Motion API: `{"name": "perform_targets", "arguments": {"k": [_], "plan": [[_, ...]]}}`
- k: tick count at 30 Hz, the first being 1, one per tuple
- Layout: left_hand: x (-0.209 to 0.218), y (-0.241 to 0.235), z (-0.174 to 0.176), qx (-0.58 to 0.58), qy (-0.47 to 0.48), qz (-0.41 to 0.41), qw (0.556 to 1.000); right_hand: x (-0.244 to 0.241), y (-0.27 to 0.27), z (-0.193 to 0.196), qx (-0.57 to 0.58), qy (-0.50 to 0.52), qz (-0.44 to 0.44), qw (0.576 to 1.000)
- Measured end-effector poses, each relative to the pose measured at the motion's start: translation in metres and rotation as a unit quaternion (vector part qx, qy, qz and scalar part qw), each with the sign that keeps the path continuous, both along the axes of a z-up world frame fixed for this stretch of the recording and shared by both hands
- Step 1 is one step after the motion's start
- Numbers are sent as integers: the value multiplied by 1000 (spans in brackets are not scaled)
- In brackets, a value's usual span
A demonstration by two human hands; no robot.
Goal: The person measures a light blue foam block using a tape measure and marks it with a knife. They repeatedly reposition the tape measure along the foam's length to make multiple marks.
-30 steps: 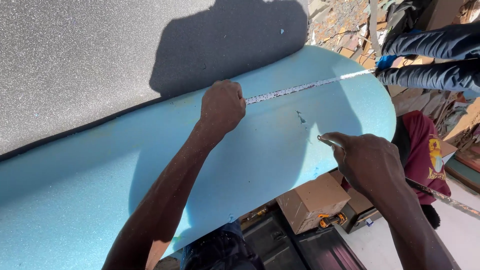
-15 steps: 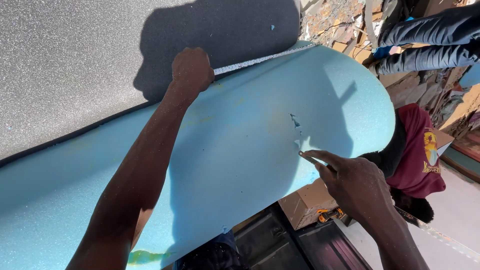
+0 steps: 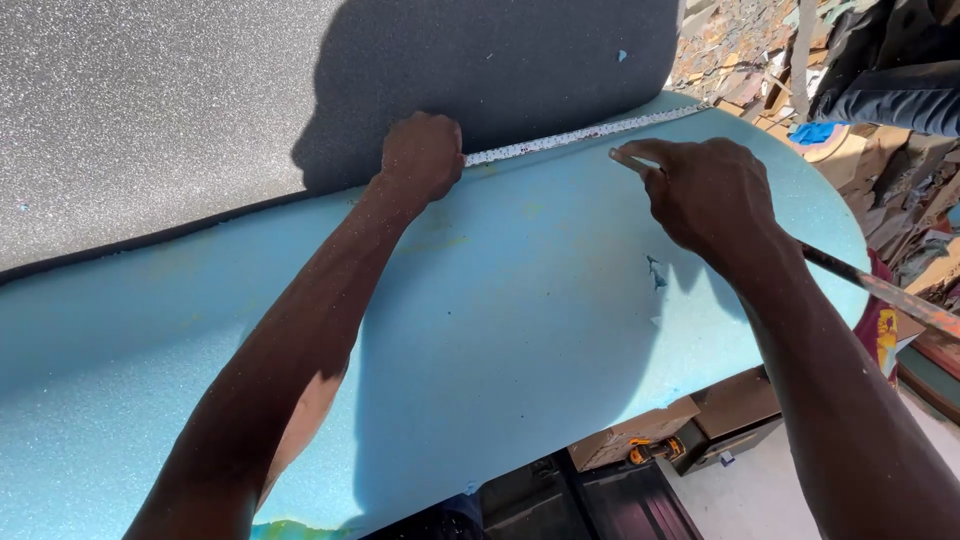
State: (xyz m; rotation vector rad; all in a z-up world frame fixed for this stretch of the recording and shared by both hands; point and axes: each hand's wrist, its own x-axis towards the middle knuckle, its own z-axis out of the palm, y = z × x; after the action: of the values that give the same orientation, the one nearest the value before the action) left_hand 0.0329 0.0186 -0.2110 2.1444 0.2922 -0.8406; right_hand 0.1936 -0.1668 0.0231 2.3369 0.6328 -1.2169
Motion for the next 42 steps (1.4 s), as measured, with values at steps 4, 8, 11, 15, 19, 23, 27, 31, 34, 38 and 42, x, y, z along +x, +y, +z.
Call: {"name": "perform_targets", "arguments": {"k": [4, 8, 11, 15, 19, 23, 27, 31, 34, 38, 42], "plan": [[-4, -14, -10, 18, 16, -20, 1000, 12, -33, -115, -26, -11, 37, 999], [-11, -27, -23, 30, -8, -41, 999, 14, 21, -108, -79, 49, 43, 995], [-9, -26, -17, 25, 8, -32, 999, 10, 24, -120, -94, 74, 39, 992], [-5, -26, -17, 30, 10, -34, 999, 3, 14, -140, -106, 77, 63, 989], [-5, -31, -23, 23, 26, -21, 999, 3, 31, -132, -146, 125, 49, 980], [10, -21, -13, 25, 26, -4, 999, 18, 78, -80, -210, 146, 65, 965], [23, -11, -2, 21, -15, 52, 998, 16, 63, -98, -162, 128, 40, 978], [24, -20, -27, 82, -28, 77, 993, 5, 47, -139, -137, 113, -36, 983], [24, -16, -30, 86, -16, 73, 993, 8, 45, -139, -183, 151, 11, 971], [20, -14, -32, 74, -18, 73, 994, 32, 94, -57, -266, 185, -2, 946], [24, -3, -4, 22, -7, 10, 1000, 62, 80, 17, -272, 87, 69, 956]]}}
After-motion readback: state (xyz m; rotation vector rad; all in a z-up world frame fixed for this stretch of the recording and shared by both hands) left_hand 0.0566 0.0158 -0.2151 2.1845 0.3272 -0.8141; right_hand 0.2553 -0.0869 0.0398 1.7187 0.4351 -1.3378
